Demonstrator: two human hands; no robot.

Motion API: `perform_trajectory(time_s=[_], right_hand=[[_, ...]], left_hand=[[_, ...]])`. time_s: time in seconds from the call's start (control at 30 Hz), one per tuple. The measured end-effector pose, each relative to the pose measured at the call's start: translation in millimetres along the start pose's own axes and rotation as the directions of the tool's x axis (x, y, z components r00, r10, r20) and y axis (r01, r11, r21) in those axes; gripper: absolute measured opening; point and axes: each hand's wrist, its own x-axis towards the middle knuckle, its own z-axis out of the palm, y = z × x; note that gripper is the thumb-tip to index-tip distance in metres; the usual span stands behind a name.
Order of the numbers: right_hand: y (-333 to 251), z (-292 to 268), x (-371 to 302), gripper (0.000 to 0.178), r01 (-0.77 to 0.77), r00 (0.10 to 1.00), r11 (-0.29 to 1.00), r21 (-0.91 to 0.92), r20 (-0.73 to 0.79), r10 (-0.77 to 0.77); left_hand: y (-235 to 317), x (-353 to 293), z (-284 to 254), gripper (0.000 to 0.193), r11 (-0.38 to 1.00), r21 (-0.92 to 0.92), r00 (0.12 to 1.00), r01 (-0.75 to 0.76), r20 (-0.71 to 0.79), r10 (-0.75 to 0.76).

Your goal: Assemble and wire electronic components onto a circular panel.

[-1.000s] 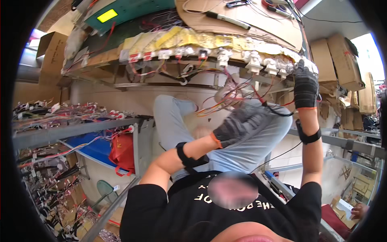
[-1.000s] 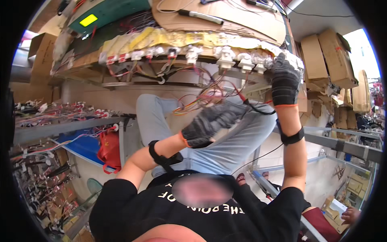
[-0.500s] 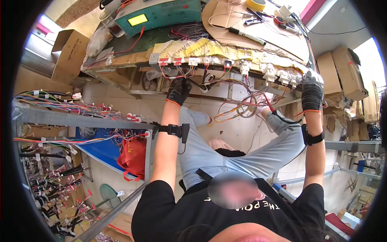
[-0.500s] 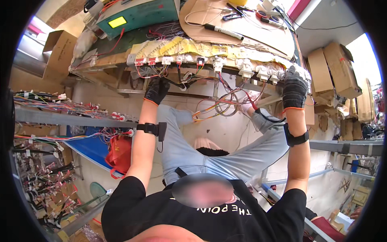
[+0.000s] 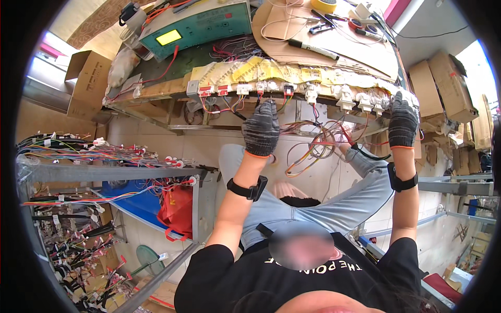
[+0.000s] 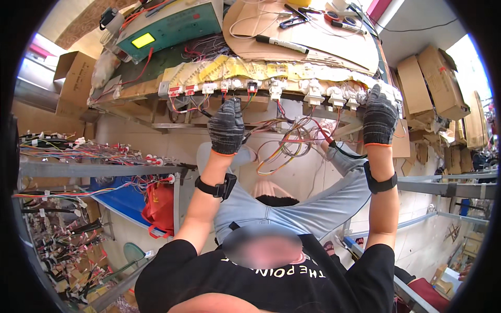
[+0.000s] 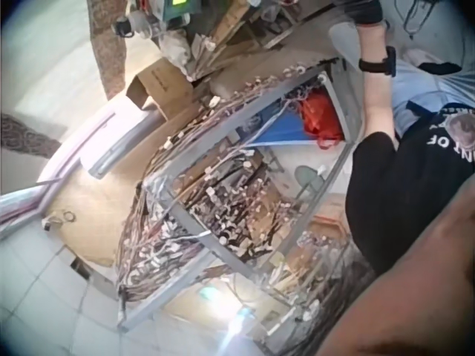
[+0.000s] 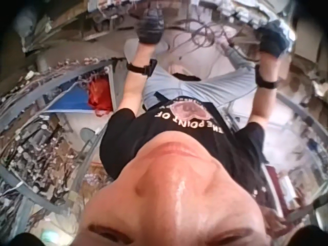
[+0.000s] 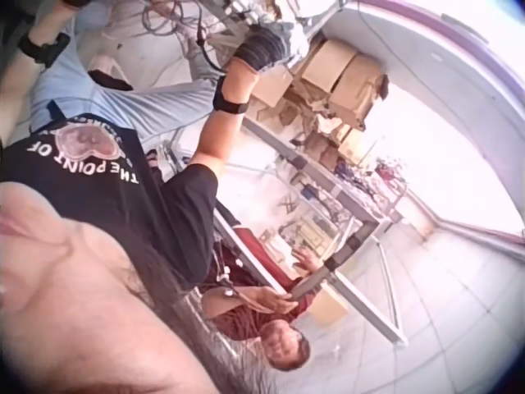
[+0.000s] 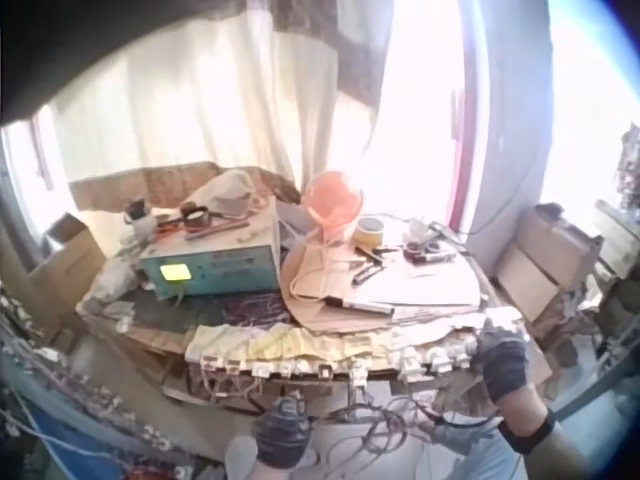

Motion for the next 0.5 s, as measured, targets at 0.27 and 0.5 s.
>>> perform_trajectory(time_s=[0.27,0.5], right_hand=[[-10.2,-24.5,0.2,0.046,-0.053,0.984,0.999,-0.008,0.167,0.054],[-5.2,-9.3,-5.5,0.053,-0.038,0.995,0.999,-0.005,0.097,0.039]], left_hand=[[13.1,17.5,-2.8,0.007,0.980,-0.031,0.980,0.195,-0.018,-0.196],[14.4,26.3,-2.5,0.008,0.981,-0.102,0.986,0.166,-0.008,-0.168]])
